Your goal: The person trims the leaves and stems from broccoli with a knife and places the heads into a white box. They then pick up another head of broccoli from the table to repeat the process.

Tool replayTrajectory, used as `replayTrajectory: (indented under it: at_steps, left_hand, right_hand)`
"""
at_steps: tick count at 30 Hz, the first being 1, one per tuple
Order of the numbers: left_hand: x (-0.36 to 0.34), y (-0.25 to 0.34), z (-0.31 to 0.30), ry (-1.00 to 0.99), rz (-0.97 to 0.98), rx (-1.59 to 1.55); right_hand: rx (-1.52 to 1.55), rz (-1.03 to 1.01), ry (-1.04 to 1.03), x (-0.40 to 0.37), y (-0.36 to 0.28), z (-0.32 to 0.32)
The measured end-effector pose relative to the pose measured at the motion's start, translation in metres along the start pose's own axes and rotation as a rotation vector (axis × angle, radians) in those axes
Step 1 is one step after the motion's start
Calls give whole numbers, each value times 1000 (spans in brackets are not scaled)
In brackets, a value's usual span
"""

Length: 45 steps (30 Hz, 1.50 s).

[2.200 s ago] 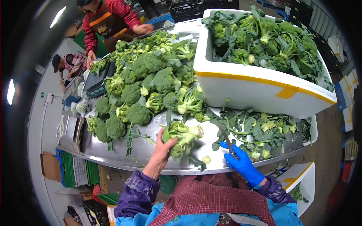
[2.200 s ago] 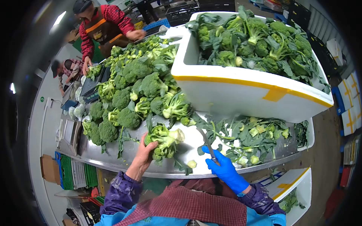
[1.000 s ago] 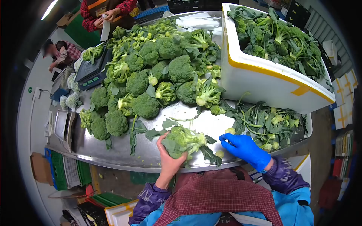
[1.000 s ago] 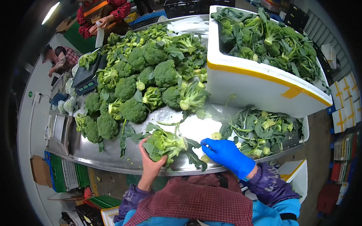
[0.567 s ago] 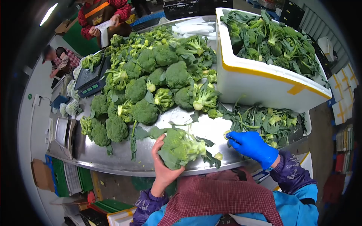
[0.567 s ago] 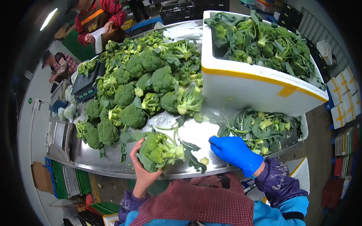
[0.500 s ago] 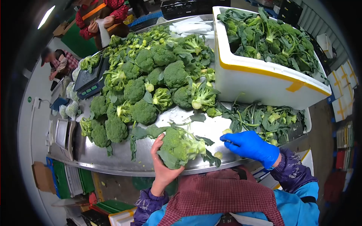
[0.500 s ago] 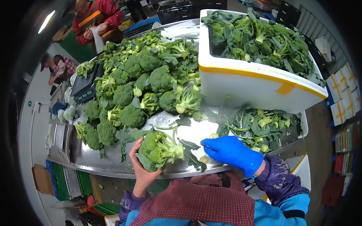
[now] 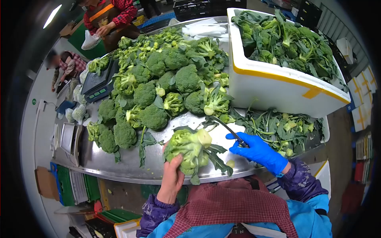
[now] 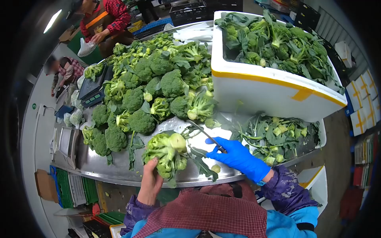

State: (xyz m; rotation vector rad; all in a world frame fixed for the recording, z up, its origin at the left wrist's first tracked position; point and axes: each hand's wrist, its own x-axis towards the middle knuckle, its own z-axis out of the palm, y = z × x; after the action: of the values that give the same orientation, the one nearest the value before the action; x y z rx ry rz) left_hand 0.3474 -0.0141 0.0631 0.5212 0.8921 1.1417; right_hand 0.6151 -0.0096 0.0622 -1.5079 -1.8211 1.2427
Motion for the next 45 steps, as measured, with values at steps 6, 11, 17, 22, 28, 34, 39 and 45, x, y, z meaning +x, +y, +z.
replayTrajectory:
  at_steps: [6,11,17,22,28,34,39,45]
  left_hand:
    - [-3,4,3,-105,-228,-104]
    - [-6,8,6,-218,-199,225]
    - [3,-15,14,-157,-20,168]
    - [3,-6,32,-155,-70,133]
    - [3,-5,34,-182,-107,199]
    - [6,-14,20,-114,-130,149]
    - [19,-8,-15,-130,-279,-326]
    - [35,37,-67,94,-92,-337]
  right_hand:
    - [551,-134,99,15,-31,23]
    - [1063,417,-14,25,-15,18]
    - [1518,479,-263,22,-16,40]
    - [1306,191,-232,7,-12,50]
    - [600,-28,-279,6,34,62]
    - [1523,406,-221,18,10,72]
    - [1133,535,-198,11,-7,75]
    - [776,498,-380,9,9,92]
